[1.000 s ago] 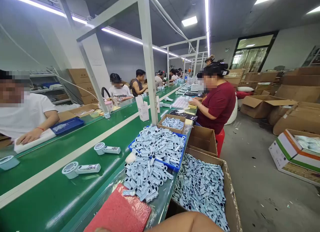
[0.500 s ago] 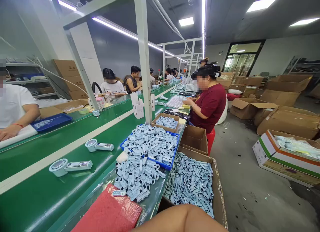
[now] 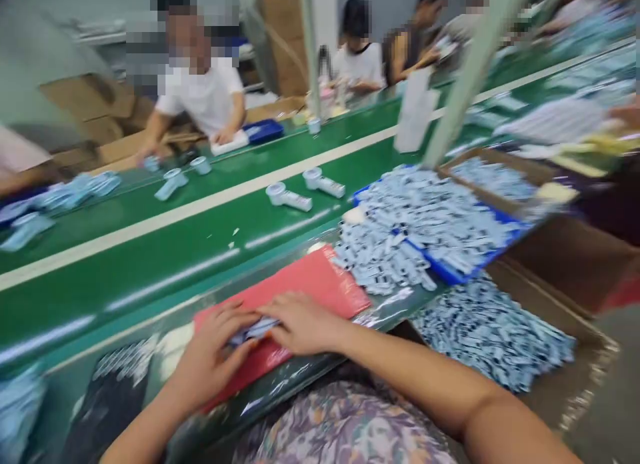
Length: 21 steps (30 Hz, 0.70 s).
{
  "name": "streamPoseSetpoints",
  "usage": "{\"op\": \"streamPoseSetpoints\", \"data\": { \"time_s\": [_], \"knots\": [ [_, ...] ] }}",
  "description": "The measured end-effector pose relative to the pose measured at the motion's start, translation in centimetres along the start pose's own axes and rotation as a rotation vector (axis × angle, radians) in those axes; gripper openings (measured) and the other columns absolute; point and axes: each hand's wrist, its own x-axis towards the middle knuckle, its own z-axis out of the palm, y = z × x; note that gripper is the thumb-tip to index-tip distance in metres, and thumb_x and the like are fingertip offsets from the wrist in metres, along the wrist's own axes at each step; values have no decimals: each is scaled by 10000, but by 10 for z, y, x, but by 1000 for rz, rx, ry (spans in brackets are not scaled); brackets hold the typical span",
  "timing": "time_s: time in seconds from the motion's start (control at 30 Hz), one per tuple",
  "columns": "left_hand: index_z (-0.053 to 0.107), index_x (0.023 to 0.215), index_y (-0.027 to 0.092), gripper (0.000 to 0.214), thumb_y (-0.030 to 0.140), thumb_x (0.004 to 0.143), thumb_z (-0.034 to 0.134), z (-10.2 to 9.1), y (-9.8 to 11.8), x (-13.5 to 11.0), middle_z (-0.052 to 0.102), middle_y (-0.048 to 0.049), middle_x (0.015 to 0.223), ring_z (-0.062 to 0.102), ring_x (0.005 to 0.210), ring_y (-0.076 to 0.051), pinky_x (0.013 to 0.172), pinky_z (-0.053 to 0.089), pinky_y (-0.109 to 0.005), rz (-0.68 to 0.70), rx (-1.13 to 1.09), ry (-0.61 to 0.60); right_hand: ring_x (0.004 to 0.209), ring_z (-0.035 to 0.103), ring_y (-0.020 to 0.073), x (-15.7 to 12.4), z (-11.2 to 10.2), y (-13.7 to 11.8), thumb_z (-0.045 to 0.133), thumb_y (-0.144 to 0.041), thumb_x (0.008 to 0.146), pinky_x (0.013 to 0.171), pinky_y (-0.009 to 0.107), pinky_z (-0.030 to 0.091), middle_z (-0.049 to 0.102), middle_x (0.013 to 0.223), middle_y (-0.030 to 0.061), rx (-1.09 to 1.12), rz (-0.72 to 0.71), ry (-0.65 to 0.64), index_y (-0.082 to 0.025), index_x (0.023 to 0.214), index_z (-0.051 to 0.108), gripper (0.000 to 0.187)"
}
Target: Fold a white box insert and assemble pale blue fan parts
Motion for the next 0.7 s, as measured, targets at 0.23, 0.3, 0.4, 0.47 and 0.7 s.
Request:
{"op": "streamPoseSetpoints", "data": {
  "time_s": [0.23, 0.3, 0.4, 0.47, 0.7],
  "knots": [
    [544, 1265, 220, 394, 155, 885, 624, -3, 32, -12, 611, -85, 1282, 447, 1312, -279, 1147, 397, -519, -109, 21, -15, 1180, 511, 257, -12, 10, 2, 509, -138, 965, 1058, 474, 410, 594, 1267, 98, 116, -33, -16, -217, 1439, 492, 481],
    [545, 1252, 225, 370, 173, 896, 632, -3, 33, -12, 612, -83, 1256, 470, 1276, -276, 1132, 409, -512, -107, 26, -9, 1171, 513, 257, -13, 10, 2, 506, -147, 970, 1048, 473, 420, 597, 1257, 100, 112, -37, -13, -209, 1434, 495, 467],
    [552, 1246, 226, 367, 196, 893, 649, -6, 31, -8, 605, -87, 1251, 465, 1270, -294, 1120, 404, -528, -108, 49, -12, 1175, 517, 259, -10, 9, 3, 495, -175, 986, 1043, 482, 429, 600, 1274, 106, 109, -42, -13, -195, 1426, 495, 441],
    [567, 1235, 219, 357, 217, 890, 659, -9, 28, -6, 590, -103, 1270, 427, 1309, -332, 1127, 364, -577, -99, 131, -13, 1178, 526, 262, -7, 10, 2, 476, -196, 1002, 1040, 484, 436, 600, 1295, 111, 107, -15, -12, -186, 1416, 502, 414],
    [628, 1092, 196, 221, 132, 891, 562, -22, -5, 16, 612, -120, 1178, 510, 1221, -348, 1057, 408, -573, 53, 408, -33, 1180, 507, 258, -8, -9, 2, 523, -282, 1007, 1038, 447, 426, 590, 1321, 104, -76, 71, 194, -163, 1312, 577, 332]
  ]
}}
